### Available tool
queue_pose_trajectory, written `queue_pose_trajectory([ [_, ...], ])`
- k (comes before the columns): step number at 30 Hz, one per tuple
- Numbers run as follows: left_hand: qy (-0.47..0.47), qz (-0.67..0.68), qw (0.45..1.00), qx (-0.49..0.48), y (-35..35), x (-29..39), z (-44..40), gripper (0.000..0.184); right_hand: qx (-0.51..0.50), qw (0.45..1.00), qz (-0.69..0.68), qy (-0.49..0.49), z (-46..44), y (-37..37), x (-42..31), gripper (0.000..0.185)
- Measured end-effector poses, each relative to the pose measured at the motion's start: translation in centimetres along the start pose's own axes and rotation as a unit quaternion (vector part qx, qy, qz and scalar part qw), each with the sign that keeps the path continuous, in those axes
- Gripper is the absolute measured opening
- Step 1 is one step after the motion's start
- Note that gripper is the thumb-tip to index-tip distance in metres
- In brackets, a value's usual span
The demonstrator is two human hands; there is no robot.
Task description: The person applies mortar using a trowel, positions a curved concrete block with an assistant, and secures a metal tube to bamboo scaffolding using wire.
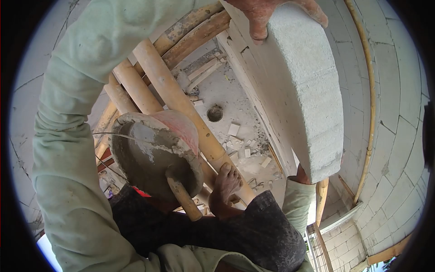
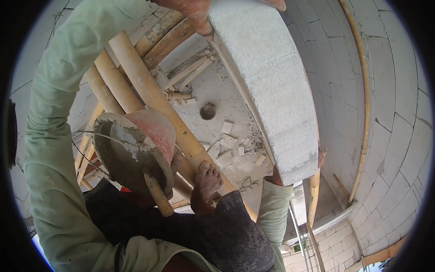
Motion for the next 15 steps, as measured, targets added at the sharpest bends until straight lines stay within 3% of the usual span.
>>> queue_pose_trajectory([
  [8,-0.009,-0.012,1.0,-0.019,0.1,0.2,-0.7,0.09,-0.037,0.979,0.146,0.135,-1.2,0.8,-0.3,0.059],
  [10,-0.014,-0.013,1.0,-0.018,-0.1,0.2,-0.7,0.09,-0.065,0.942,0.241,0.223,-1.5,0.8,-0.7,0.059],
  [13,-0.043,0.0,0.999,0.027,-0.2,0.4,-0.1,0.09,-0.147,0.819,0.4,0.384,-2.1,0.2,-0.7,0.059],
  [15,-0.065,0.004,0.996,0.061,-0.1,0.2,-0.1,0.09,-0.221,0.818,0.401,0.348,-1.5,-0.5,-0.6,0.059],
])
Point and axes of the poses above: each hand's wrist, its own z-axis away from the middle knuckle, its own y-axis out of the back of the hand, x = y × z, the point moved 6 cm from there along -z, towards the middle knuckle, and after that the axes turned 10 degrees about y, right-handed, at the moved point
